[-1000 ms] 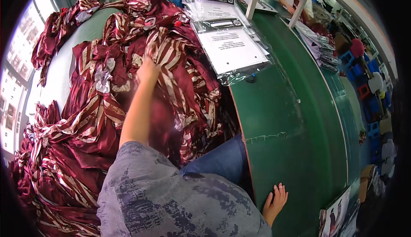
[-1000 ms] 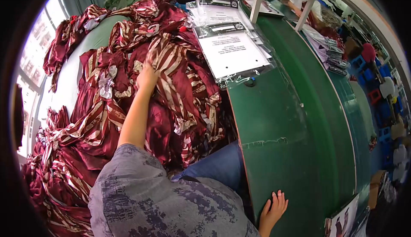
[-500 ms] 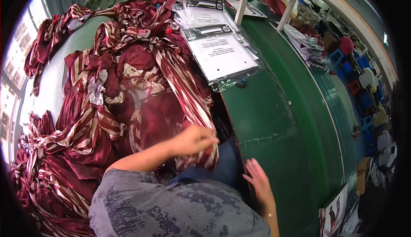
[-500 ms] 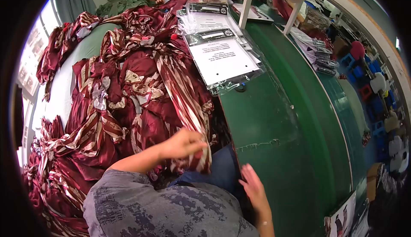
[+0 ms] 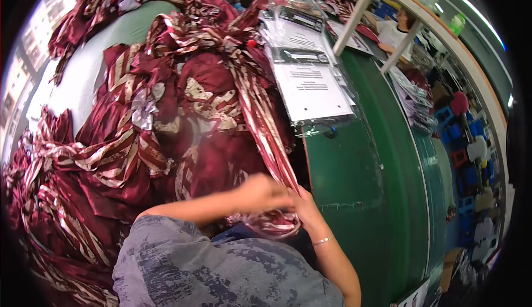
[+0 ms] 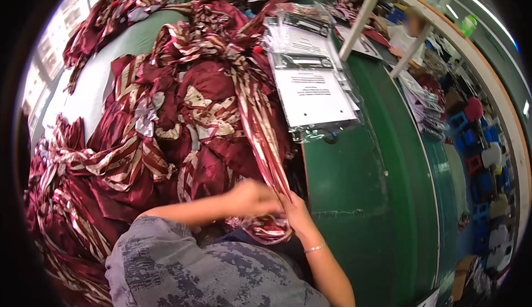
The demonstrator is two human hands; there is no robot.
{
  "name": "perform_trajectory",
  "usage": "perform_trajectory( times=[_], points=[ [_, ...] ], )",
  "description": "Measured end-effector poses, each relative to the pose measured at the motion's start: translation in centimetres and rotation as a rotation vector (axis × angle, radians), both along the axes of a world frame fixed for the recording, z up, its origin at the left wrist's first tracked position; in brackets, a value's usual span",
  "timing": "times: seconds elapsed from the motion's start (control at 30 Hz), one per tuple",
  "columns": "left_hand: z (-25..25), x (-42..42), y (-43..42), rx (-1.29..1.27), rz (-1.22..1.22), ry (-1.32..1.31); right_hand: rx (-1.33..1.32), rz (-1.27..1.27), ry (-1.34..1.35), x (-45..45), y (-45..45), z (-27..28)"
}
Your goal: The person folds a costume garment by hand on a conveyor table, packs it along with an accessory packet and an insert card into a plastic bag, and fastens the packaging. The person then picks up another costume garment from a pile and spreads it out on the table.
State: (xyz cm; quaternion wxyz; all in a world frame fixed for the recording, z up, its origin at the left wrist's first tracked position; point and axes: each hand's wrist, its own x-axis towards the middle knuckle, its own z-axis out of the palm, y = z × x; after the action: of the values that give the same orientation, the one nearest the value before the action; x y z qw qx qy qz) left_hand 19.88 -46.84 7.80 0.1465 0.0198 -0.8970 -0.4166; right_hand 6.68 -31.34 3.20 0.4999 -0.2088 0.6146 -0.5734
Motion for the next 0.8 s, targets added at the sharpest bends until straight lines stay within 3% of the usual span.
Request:
perform_trajectory(
  times=[0.03,0.1,0.13,0.17,0.23,0.3,0.4,0.43,0.47,0.57,0.7,0.8],
  points=[
    [0.1,-0.5,-2.7,-0.047,0.198,0.081,0.025,0.047,0.007,0.0,0.9,0.1],
    [0.9,-0.6,-9.5,-0.271,0.544,0.116,0.059,0.161,0.350,2.2,2.7,-0.3],
    [0.9,-0.1,-13.8,-0.548,0.644,0.188,0.105,0.212,0.350,3.0,3.5,-0.7],
    [0.9,0.5,-17.9,-0.531,0.715,0.036,0.148,0.258,0.354,3.5,4.2,-1.1],
    [-1.1,1.9,-24.8,-0.841,0.952,0.210,0.101,0.315,0.699,4.3,4.9,-1.6],
    [-1.8,1.7,-29.5,-0.879,1.078,0.281,0.079,0.333,0.752,4.6,5.1,-1.2],
    [-0.1,0.8,-30.9,-0.696,1.120,-0.295,0.219,0.298,0.813,4.6,4.9,-0.4],
    [0.6,0.5,-31.2,-0.652,1.109,-0.341,0.298,0.283,0.828,4.6,5.2,-0.1],
    [1.3,0.0,-32.0,-0.609,1.099,-0.387,0.260,0.173,0.661,4.4,5.3,0.2],
    [0.6,-0.3,-32.1,-0.622,0.992,-0.323,-0.046,0.003,0.635,3.8,5.9,-0.9],
    [4.0,0.5,-23.3,-0.692,0.797,-0.487,0.023,0.091,0.628,4.5,6.5,0.6],
    [1.9,2.1,-25.6,-0.694,0.928,-0.512,0.000,0.156,0.624,4.5,5.8,5.4]
  ],
)
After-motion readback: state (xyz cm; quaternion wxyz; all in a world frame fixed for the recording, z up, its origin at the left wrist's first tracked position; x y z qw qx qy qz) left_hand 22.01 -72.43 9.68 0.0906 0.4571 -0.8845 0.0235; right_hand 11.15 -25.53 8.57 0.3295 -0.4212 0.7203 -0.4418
